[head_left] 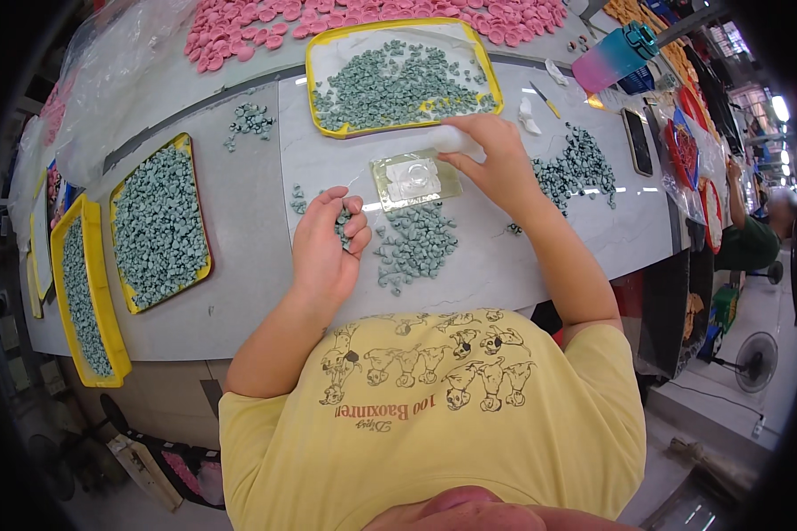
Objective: Placing small green plastic components into a small transparent plastic bag on a factory workbench.
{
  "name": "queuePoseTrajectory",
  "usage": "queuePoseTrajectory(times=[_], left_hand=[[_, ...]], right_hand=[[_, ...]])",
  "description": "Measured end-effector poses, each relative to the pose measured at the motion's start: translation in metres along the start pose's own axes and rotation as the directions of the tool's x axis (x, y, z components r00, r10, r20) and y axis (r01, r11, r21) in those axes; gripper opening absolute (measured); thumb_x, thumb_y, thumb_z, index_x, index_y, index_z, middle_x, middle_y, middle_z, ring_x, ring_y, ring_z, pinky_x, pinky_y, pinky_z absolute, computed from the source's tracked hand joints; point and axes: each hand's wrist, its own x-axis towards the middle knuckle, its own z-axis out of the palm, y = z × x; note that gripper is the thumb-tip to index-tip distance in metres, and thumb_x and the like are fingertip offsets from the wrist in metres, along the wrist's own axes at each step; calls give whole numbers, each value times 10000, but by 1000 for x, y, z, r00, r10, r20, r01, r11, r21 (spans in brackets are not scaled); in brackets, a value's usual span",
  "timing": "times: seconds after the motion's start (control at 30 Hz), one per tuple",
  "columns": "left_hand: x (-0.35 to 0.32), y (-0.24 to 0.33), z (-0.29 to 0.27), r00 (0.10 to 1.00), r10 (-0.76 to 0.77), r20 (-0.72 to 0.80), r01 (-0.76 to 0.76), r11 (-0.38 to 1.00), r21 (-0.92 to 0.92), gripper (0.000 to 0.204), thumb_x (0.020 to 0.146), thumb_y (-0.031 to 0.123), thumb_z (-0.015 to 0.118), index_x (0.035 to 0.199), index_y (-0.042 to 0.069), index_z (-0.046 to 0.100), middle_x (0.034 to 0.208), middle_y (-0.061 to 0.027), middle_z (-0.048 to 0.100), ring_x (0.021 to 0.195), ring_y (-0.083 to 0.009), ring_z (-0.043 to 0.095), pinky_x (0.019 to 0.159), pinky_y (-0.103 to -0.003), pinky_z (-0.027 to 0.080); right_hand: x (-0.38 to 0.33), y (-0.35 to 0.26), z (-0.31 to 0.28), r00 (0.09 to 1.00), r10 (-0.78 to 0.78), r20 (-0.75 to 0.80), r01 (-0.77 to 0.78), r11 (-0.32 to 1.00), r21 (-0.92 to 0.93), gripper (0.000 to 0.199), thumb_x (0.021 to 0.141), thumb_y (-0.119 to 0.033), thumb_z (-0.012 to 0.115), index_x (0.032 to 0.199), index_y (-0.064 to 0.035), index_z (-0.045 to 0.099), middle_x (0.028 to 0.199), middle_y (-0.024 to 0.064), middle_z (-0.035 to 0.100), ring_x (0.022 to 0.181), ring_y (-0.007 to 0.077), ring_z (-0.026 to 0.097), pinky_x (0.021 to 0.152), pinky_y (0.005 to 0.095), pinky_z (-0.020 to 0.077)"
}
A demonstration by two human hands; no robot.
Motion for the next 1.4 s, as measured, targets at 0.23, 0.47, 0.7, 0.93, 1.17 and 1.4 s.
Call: queuePoseTrajectory(times=[0.23, 0.47, 0.7, 0.93, 1.17, 1.4], left_hand=[[3, 6, -11, 992, 128, 8, -128, 992, 11, 148, 935, 132, 414, 979, -1, 463, 801, -44, 458, 581, -78, 354, 475, -218, 293], [5, 6, -11, 992, 128, -24, -128, 992, -6, 194, 912, 101, 451, 1042, -41, 476, 824, -48, 456, 606, -78, 376, 491, -212, 314], [13, -3, -15, 996, 70, 56, -70, 998, -1, 187, 891, 42, 476, 1058, -40, 501, 885, -63, 492, 630, -76, 389, 516, -205, 333], [25, -6, -29, 980, -112, 167, 115, 993, -10, 211, 896, 83, 504, 1069, -36, 506, 876, -55, 497, 630, -75, 383, 520, -202, 337], [27, -1, -35, 974, -156, 163, 155, 988, 21, 212, 881, 62, 491, 1051, -61, 516, 871, -57, 497, 636, -76, 384, 515, -197, 333], [21, 5, -45, 915, -275, 294, 229, 956, 183, 207, 883, 60, 488, 1052, -53, 523, 853, -59, 531, 607, -65, 393, 490, -200, 335]], right_hand=[[30, -5, 35, 958, 256, 127, -282, 918, 279, 403, 657, -201, 774, 979, -26, 606, 843, 64, 577, 705, 174, 520, 633, 281, 449], [37, -9, 46, 949, 231, 213, -283, 924, 258, 408, 673, -181, 763, 1022, -40, 606, 837, 68, 584, 690, 161, 526, 642, 278, 452], [31, 2, 6, 962, 263, 73, -272, 928, 254, 258, 744, -112, 690, 986, -45, 629, 857, 70, 614, 684, 152, 549, 642, 257, 456], [-13, 19, -28, 858, 350, 375, -329, 937, -119, 134, 787, -73, 608, 901, -18, 651, 857, 114, 630, 743, 245, 600, 686, 304, 471], [-40, 23, -12, 850, 381, 364, -291, 915, -279, 150, 774, -26, 579, 914, -4, 630, 887, 134, 605, 833, 304, 582, 745, 354, 462], [-39, 13, 2, 856, 360, 370, -246, 915, -320, 160, 756, -14, 594, 914, 13, 603, 859, 137, 591, 794, 302, 580, 722, 353, 466]])
